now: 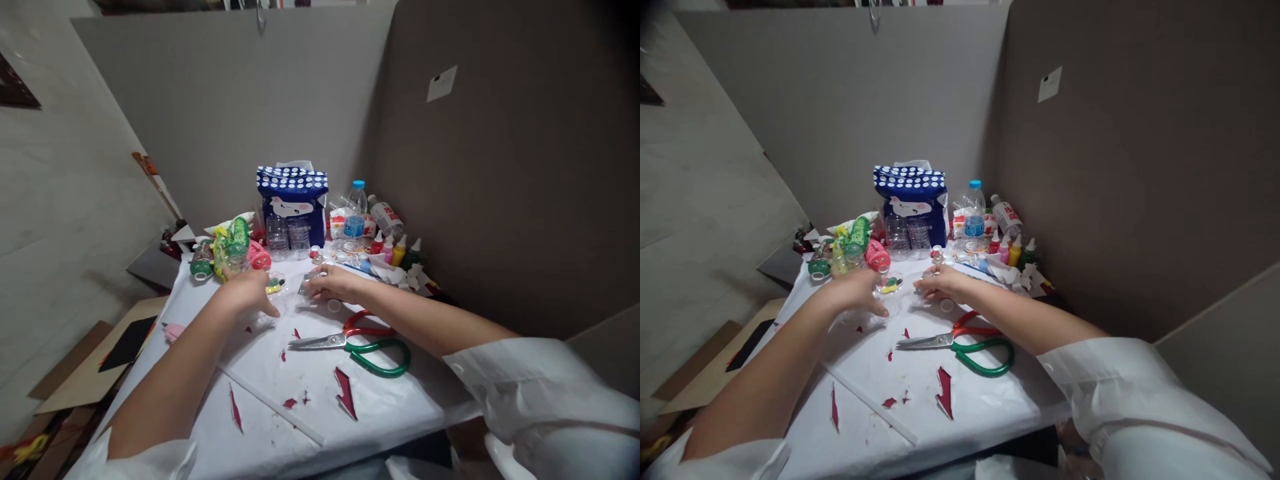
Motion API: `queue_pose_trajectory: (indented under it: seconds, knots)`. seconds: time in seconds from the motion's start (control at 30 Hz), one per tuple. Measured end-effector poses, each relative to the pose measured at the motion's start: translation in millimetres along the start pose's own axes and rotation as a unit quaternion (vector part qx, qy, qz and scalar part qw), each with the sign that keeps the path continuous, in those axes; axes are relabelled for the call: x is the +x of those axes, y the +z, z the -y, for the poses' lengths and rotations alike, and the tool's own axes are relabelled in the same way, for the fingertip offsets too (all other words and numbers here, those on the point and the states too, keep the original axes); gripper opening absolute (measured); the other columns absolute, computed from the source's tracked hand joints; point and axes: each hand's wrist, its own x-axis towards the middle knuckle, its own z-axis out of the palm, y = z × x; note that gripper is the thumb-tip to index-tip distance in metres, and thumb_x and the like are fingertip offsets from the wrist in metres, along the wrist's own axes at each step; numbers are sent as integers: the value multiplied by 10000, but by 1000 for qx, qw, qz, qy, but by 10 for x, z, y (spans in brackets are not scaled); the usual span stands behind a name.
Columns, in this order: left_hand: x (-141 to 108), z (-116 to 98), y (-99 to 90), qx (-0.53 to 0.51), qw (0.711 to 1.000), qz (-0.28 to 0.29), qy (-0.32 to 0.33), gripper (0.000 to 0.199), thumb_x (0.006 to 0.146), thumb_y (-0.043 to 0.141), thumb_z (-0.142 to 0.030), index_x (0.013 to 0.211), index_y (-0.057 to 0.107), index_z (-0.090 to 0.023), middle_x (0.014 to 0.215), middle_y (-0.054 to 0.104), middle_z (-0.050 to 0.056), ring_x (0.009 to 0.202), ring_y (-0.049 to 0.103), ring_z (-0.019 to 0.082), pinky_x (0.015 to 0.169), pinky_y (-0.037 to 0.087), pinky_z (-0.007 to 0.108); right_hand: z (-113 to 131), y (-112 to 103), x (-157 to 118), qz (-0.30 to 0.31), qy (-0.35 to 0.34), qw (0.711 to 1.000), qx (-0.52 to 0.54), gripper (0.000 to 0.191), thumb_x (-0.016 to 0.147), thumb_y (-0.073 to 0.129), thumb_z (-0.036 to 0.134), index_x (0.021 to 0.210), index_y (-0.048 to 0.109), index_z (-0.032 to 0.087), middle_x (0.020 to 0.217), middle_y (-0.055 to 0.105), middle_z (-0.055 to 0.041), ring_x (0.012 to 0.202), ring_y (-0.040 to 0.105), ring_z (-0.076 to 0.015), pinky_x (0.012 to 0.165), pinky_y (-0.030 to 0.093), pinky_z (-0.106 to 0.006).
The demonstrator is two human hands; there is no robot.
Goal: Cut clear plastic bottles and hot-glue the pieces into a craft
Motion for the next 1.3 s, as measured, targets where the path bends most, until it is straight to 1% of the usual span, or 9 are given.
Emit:
queue_pose_trajectory:
  seconds: [0.13, 0.3, 0.43, 0.57, 0.7, 0.87, 1.0, 1.1, 1.3]
  knots:
    - [-4, -45, 26, 11, 1000, 24, -3, 788, 550, 836, -502, 1255, 608, -234, 1331, 617, 174, 1245, 519, 429, 1113, 128, 683, -36, -83, -15, -12, -32, 985, -168, 285, 938, 604, 323, 1165, 608, 152, 1146, 643, -75, 962, 651, -201, 820, 563, -400]
    - [-19, -99, 52, 6, 1000, 30, -4, 992, 574, 849, -447, 1449, 416, -268, 1452, 510, 167, 1322, 447, 439, 1107, -5, 724, 34, -204, -231, -60, -102, 932, -343, 252, 880, 669, 293, 1087, 641, 152, 1125, 653, -76, 1007, 627, -221, 869, 515, -407]
    - [-50, -150, 41, -8, 999, 26, -17, 1141, 614, 836, -396, 1545, 200, -219, 1437, 521, 186, 1321, 462, 417, 1121, -21, 709, -1, -248, -451, -49, -130, 895, -423, 257, 677, 784, 158, 920, 700, 159, 934, 705, -74, 878, 639, -242, 733, 459, -292]
    - [-54, -176, 55, -15, 1000, 15, -23, 1208, 616, 827, -405, 1559, 109, -169, 1348, 600, 202, 1276, 516, 402, 1126, -37, 695, -106, -239, -525, -43, -157, 872, -461, 143, 743, 652, 79, 854, 706, 153, 920, 705, -88, 870, 629, -225, 730, 428, -265]
    - [-32, -147, 77, -8, 1000, -4, -20, 1132, 597, 821, -416, 1530, 234, -157, 1292, 635, 218, 1227, 546, 430, 1113, -12, 713, -165, -270, -521, -20, -186, 858, -478, 170, 753, 614, 49, 832, 724, 153, 919, 688, -82, 860, 622, -207, 742, 432, -254]
    - [-72, -101, 38, 4, 1000, -20, 13, 736, 613, 775, -439, 1275, 583, -181, 1276, 644, 208, 1215, 540, 436, 1103, 42, 727, -191, -310, -545, 7, -215, 846, -488, 154, 802, 643, 126, 889, 754, 188, 987, 663, -74, 865, 623, -194, 740, 437, -254]
    - [-107, -100, 8, 17, 1000, -15, 14, 598, 591, 782, -397, 1141, 666, -192, 1188, 691, 188, 1148, 588, 414, 1109, 91, 703, -174, -293, -537, -6, -221, 842, -492, 63, 779, 714, 223, 821, 738, 183, 984, 662, -83, 856, 620, -209, 706, 428, -265]
    - [-91, -96, 4, 25, 999, -14, 14, 545, 569, 800, -397, 1058, 705, -176, 1119, 714, 181, 1100, 620, 410, 1118, 153, 657, -155, -237, -496, -33, -213, 844, -491, 282, 707, 798, 391, 859, 712, 170, 930, 674, -94, 842, 620, -241, 664, 419, -277]
    - [-83, -30, -53, 31, 999, -8, 10, 547, 553, 825, -470, 987, 726, -152, 1030, 743, 171, 1061, 639, 389, 1109, 218, 602, -147, -125, -466, -18, -210, 848, -487, 97, 807, 643, 136, 821, 727, 182, 926, 704, -61, 827, 643, -188, 692, 435, -242]
